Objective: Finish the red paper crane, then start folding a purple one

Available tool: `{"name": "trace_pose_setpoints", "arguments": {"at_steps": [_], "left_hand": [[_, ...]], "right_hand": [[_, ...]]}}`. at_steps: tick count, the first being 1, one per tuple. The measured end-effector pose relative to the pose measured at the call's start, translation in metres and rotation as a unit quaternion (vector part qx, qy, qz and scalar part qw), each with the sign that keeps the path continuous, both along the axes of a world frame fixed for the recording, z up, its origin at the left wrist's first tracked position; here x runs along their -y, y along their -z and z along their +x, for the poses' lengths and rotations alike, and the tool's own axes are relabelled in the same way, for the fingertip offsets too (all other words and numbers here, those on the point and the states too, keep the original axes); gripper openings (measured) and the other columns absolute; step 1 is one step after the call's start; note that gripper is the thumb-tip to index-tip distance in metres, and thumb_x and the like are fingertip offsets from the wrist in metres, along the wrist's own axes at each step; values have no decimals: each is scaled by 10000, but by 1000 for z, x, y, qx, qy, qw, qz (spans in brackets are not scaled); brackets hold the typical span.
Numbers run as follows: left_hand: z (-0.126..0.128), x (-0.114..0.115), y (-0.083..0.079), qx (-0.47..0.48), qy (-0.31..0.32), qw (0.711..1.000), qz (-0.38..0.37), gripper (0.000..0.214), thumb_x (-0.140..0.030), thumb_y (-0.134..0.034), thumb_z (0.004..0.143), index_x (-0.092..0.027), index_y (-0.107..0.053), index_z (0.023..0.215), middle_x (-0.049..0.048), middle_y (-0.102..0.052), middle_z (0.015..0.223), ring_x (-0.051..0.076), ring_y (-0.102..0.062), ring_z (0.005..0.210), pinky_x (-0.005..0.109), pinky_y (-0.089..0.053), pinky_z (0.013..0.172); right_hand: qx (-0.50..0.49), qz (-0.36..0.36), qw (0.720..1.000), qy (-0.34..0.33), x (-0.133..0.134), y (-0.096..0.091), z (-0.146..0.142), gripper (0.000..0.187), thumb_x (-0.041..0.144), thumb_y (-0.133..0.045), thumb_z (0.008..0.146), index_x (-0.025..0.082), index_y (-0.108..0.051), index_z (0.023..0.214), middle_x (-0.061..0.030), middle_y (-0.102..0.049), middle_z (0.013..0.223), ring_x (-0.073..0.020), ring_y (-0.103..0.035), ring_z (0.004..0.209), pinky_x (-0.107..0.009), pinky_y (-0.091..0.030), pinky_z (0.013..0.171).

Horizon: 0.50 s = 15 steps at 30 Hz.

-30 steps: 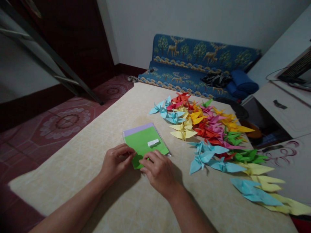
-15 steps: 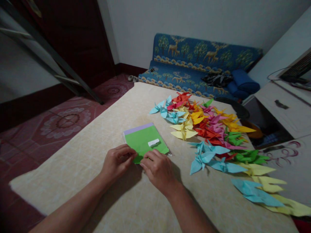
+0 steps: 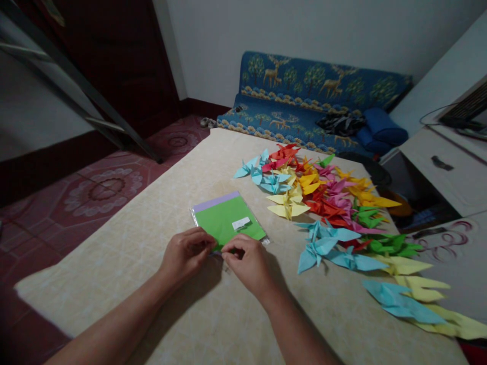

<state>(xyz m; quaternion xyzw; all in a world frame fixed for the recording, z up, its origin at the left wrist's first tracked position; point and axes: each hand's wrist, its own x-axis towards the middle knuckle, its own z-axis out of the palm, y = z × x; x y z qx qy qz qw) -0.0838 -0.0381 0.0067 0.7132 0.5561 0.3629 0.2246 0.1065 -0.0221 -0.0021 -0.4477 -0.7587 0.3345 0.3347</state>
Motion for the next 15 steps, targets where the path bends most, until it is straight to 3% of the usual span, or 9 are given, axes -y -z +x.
{"name": "trace_pose_setpoints", "arguments": {"at_steps": [8,15], "left_hand": [[0,-1,2,-8,-2,1000,-19,143,-119,-595,784,-172,-726,764,32,-662,728,140,-591,651,236,-402,579],[1,0,-1,-7,-1,1000,-26,142,-126,-595,787,-162,-732,769,42,-659,725,144,-593,655,235,-406,579]], "right_hand": [[21,-45,999,-5,0,0,0,101,166,-648,787,226,-725,762,1,-677,776,-119,-598,647,-207,-457,564],[64,-68,995,-22,4,-6,-2,148,191,-719,769,263,-743,896,14,-672,868,-109,-590,657,-217,-443,588]]}}
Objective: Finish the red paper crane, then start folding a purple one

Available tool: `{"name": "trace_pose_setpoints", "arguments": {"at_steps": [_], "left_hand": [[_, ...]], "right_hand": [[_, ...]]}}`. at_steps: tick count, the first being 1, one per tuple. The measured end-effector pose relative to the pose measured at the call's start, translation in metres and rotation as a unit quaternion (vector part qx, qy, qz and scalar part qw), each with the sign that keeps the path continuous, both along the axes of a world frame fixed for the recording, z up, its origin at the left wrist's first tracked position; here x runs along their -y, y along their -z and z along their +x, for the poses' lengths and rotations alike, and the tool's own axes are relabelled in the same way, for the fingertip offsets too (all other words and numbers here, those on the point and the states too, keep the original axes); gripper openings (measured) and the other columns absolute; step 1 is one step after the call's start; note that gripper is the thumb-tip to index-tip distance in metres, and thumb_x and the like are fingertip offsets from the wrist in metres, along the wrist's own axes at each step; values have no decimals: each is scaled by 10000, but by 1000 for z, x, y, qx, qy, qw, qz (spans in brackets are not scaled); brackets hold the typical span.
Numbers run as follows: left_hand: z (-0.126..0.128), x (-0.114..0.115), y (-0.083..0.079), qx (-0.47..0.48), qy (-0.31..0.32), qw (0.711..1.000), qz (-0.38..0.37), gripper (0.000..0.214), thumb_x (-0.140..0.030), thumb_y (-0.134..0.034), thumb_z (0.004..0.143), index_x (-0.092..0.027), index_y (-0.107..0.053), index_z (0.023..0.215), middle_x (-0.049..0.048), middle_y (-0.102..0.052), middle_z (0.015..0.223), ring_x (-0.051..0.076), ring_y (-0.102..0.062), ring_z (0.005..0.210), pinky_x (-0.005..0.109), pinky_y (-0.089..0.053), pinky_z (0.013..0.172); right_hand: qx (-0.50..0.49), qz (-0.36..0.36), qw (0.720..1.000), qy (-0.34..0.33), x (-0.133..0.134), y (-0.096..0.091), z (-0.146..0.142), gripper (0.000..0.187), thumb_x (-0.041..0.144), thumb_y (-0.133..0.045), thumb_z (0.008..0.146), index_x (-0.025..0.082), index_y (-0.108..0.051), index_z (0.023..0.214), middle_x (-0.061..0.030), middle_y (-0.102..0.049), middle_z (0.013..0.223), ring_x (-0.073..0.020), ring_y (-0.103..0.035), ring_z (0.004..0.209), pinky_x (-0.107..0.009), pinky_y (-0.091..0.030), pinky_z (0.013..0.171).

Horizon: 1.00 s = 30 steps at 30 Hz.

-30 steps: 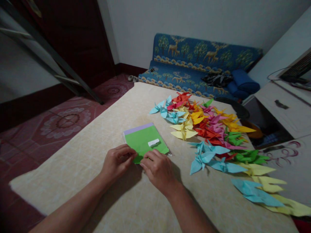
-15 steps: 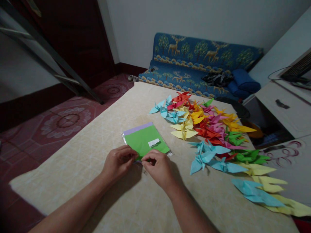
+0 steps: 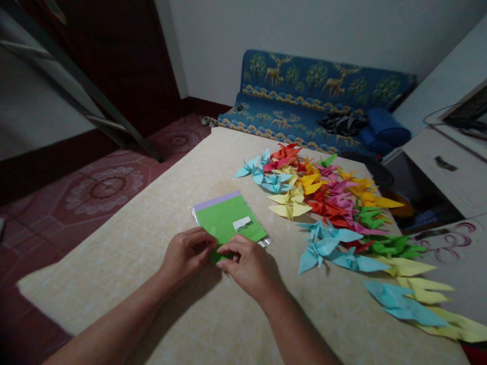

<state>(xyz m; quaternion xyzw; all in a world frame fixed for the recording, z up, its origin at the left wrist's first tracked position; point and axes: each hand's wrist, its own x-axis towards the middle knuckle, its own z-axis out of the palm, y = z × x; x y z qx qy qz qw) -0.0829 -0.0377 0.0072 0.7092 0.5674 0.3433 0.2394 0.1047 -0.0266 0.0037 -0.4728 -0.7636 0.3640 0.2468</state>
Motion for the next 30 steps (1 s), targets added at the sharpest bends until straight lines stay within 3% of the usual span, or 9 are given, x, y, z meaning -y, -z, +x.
{"name": "trace_pose_setpoints", "arguments": {"at_steps": [4,16,22,30], "left_hand": [[0,0,2,-1,1,1000,1,139,-128,-598,785,-165,-730,763,38,-657,720,142,-592,655,235,-408,584],[-1,-1,3,-7,-3,1000,0,147,-119,-596,788,-177,-729,767,29,-659,735,136,-587,658,237,-403,591],[0,0,3,-9,-9,1000,-3,122,-123,-606,788,-177,-713,765,24,-663,730,136,-587,661,237,-401,594],[-1,1,3,-24,-7,1000,4,127,-138,-592,802,-185,-708,784,26,-658,739,138,-582,653,239,-402,584]], "right_hand": [[56,53,997,-9,1,-6,-3,98,207,-698,832,287,-748,860,23,-665,865,-122,-615,730,-228,-438,652],[151,229,958,-86,3,-4,-9,122,117,-554,889,190,-631,828,-28,-616,830,-164,-588,789,-269,-393,674],[56,230,968,-81,10,-13,-1,131,59,-506,757,182,-536,793,-57,-590,814,-195,-543,782,-308,-409,682],[-14,282,949,-138,32,-33,34,125,69,-479,735,171,-513,797,-75,-586,789,-196,-492,718,-340,-359,650]]}}
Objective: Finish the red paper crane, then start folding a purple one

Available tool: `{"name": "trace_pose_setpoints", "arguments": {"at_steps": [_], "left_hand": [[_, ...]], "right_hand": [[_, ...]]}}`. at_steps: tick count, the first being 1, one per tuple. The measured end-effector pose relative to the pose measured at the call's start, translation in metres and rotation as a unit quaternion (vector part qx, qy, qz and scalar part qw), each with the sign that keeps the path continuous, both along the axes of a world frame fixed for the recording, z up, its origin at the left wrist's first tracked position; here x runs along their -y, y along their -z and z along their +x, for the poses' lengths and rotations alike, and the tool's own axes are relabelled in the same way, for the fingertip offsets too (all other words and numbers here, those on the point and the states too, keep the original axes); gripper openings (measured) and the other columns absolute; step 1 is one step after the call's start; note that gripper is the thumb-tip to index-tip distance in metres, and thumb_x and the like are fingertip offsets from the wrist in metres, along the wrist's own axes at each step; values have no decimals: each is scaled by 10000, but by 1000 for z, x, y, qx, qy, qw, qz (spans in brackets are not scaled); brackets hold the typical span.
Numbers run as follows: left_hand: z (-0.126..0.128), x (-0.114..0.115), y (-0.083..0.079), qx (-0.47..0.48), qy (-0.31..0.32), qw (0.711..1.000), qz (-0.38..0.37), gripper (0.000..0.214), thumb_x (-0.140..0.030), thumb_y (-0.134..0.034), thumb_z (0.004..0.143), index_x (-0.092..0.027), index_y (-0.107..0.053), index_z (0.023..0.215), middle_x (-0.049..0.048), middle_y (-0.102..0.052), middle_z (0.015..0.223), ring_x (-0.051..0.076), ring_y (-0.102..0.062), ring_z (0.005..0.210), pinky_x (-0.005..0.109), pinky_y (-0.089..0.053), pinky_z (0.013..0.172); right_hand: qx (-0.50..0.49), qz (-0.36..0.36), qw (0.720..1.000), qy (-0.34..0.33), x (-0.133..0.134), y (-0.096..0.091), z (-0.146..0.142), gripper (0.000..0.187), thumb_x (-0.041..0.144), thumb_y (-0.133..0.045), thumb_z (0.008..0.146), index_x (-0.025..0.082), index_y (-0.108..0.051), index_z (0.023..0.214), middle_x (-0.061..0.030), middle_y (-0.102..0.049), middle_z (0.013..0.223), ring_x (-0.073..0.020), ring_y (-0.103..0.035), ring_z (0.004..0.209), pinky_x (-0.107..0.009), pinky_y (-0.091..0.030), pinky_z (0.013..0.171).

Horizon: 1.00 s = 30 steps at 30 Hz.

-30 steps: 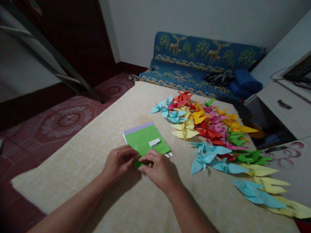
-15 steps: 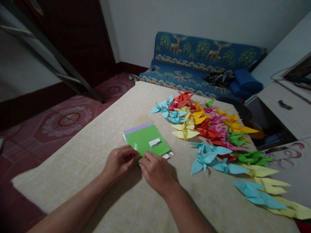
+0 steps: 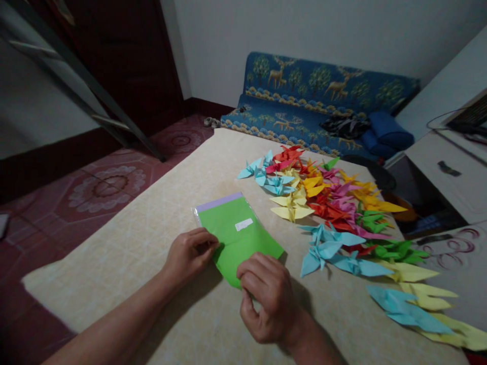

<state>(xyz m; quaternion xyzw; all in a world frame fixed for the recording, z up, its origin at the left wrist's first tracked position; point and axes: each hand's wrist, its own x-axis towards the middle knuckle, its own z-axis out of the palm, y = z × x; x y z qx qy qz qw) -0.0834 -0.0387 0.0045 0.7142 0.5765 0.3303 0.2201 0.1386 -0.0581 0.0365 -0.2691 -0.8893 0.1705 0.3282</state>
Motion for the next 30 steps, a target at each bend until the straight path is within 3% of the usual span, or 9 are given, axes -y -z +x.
{"name": "trace_pose_setpoints", "arguments": {"at_steps": [4,8,10,13,16,20,24,30], "left_hand": [[-3,0,-3,-31,-20,999,6,144,-145,-574,810,-182,-709,777,33,-657,737,145,-588,658,241,-404,577],[-8,-2,-3,-53,-47,997,19,158,-167,-562,819,-187,-717,799,41,-667,767,156,-605,683,247,-421,588],[-9,-3,-3,-55,-51,997,27,162,-185,-558,831,-188,-718,803,41,-666,765,157,-611,690,245,-428,593],[-8,-4,-3,-50,-45,997,27,165,-200,-559,842,-184,-718,797,42,-668,761,152,-614,680,236,-433,587],[-7,-3,-3,-46,-38,998,26,155,-196,-571,837,-183,-719,791,43,-672,760,148,-614,674,228,-434,581],[-6,-3,-3,-41,-33,998,31,163,-193,-568,840,-183,-720,785,46,-665,751,150,-608,678,227,-430,581],[-6,-2,-3,-41,-29,999,20,169,-161,-563,820,-177,-726,777,51,-665,750,153,-602,678,230,-421,578],[-7,-3,-4,-49,-19,999,12,178,-129,-565,799,-181,-732,772,45,-661,739,153,-593,672,235,-400,573]], "right_hand": [[92,-26,995,-33,22,-3,24,198,31,-485,658,169,-535,791,-50,-582,751,-183,-494,699,-328,-342,644],[176,-125,976,-17,43,-10,43,251,-16,-485,545,192,-513,684,-6,-587,692,-158,-537,672,-291,-363,628],[214,-180,960,-2,45,-16,45,209,1,-557,633,206,-536,667,14,-613,688,-148,-572,670,-271,-379,614],[211,-228,950,27,32,-20,35,147,173,-659,819,224,-595,698,36,-618,659,-130,-584,617,-255,-396,575],[140,-148,977,64,7,-12,12,92,149,-631,873,207,-646,803,-8,-658,782,-160,-618,754,-265,-447,657],[152,-30,986,64,-25,8,-18,140,101,-667,849,206,-693,939,-44,-693,928,-204,-610,889,-307,-479,747],[204,12,978,40,-43,16,-31,238,154,-761,787,211,-698,1009,-50,-701,1032,-229,-601,970,-343,-486,798],[216,26,976,21,-54,16,-32,155,235,-760,801,222,-719,949,-42,-708,1032,-211,-598,955,-336,-472,787]]}}
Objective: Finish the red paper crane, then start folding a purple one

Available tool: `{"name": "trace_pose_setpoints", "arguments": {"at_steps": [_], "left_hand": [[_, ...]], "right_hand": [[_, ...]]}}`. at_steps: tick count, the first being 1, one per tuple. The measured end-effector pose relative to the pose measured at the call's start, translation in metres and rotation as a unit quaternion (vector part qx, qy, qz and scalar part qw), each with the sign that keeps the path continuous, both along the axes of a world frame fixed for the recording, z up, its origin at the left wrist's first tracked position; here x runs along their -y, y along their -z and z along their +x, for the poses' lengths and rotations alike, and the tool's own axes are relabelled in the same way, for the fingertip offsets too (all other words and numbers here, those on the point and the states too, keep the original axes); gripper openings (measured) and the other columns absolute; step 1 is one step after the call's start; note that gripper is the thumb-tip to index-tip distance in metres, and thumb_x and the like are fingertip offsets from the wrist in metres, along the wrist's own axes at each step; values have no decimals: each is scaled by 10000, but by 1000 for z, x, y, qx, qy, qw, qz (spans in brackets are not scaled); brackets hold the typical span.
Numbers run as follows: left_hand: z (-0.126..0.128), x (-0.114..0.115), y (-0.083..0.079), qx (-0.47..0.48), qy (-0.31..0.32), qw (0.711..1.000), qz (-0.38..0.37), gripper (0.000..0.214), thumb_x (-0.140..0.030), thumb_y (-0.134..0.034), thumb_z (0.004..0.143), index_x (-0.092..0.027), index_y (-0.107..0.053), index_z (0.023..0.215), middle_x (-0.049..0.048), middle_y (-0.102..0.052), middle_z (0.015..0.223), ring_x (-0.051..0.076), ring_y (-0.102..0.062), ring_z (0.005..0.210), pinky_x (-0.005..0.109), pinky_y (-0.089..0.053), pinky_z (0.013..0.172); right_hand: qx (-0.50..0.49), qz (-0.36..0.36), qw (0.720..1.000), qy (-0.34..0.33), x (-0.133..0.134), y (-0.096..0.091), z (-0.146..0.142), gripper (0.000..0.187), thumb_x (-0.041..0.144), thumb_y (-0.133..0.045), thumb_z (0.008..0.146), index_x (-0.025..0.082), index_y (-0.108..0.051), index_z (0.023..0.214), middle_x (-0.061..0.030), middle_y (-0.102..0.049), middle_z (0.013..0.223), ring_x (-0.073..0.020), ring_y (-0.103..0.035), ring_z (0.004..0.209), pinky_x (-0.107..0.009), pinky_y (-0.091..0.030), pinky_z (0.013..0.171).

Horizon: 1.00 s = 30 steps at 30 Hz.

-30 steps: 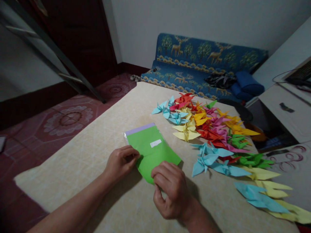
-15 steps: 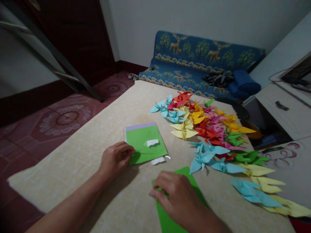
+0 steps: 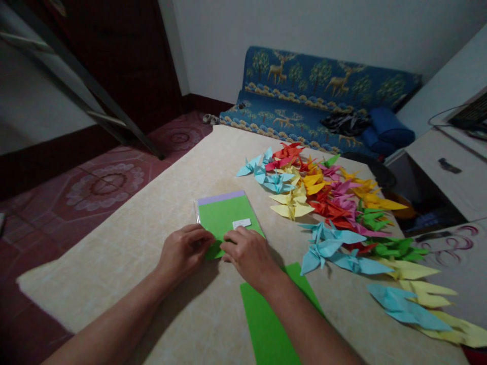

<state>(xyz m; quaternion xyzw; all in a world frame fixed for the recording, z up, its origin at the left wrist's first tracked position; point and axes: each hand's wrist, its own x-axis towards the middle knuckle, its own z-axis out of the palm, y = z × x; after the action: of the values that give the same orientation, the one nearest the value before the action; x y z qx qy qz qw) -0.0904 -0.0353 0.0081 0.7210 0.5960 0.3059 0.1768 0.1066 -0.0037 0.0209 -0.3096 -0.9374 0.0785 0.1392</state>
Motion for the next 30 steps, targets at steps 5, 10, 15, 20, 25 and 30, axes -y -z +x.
{"name": "trace_pose_setpoints", "arguments": {"at_steps": [5,10,15,20,25,30], "left_hand": [[0,0,2,7,3,1000,3,176,-112,-570,790,-190,-727,776,37,-669,753,143,-591,669,223,-394,568],[0,1,2,10,0,1000,-5,177,-119,-572,789,-195,-730,770,37,-676,765,140,-592,665,219,-391,561],[0,0,3,19,0,1000,-6,174,-116,-574,782,-194,-729,782,37,-684,772,145,-601,674,222,-403,571],[0,-1,3,18,-1,1000,-7,173,-120,-577,787,-200,-730,782,32,-685,772,144,-602,678,223,-402,573],[-1,0,3,10,0,1000,-6,182,-106,-578,779,-201,-733,778,30,-683,772,144,-601,683,222,-400,574],[-1,0,3,14,0,1000,-12,190,-96,-577,769,-201,-735,776,30,-682,773,143,-598,676,220,-396,566]], "right_hand": [[-34,-18,999,-15,-7,1,2,75,205,-758,802,226,-742,872,-29,-720,967,-185,-611,908,-304,-469,765],[-51,-33,998,-18,-10,0,2,72,189,-762,792,215,-749,858,-30,-718,946,-183,-613,904,-297,-483,770],[-36,-26,999,-29,-10,1,1,110,226,-754,805,211,-740,913,-48,-700,978,-196,-602,933,-316,-488,789],[-27,-21,999,-40,-10,3,4,78,212,-669,878,208,-726,931,-58,-689,1009,-199,-584,950,-321,-481,796],[-41,-33,998,-42,-11,4,5,85,195,-652,888,211,-730,921,-56,-690,997,-189,-584,937,-311,-480,791],[-41,-44,998,-22,-9,1,3,100,174,-657,877,225,-741,859,-41,-683,977,-187,-579,945,-314,-464,788]]}}
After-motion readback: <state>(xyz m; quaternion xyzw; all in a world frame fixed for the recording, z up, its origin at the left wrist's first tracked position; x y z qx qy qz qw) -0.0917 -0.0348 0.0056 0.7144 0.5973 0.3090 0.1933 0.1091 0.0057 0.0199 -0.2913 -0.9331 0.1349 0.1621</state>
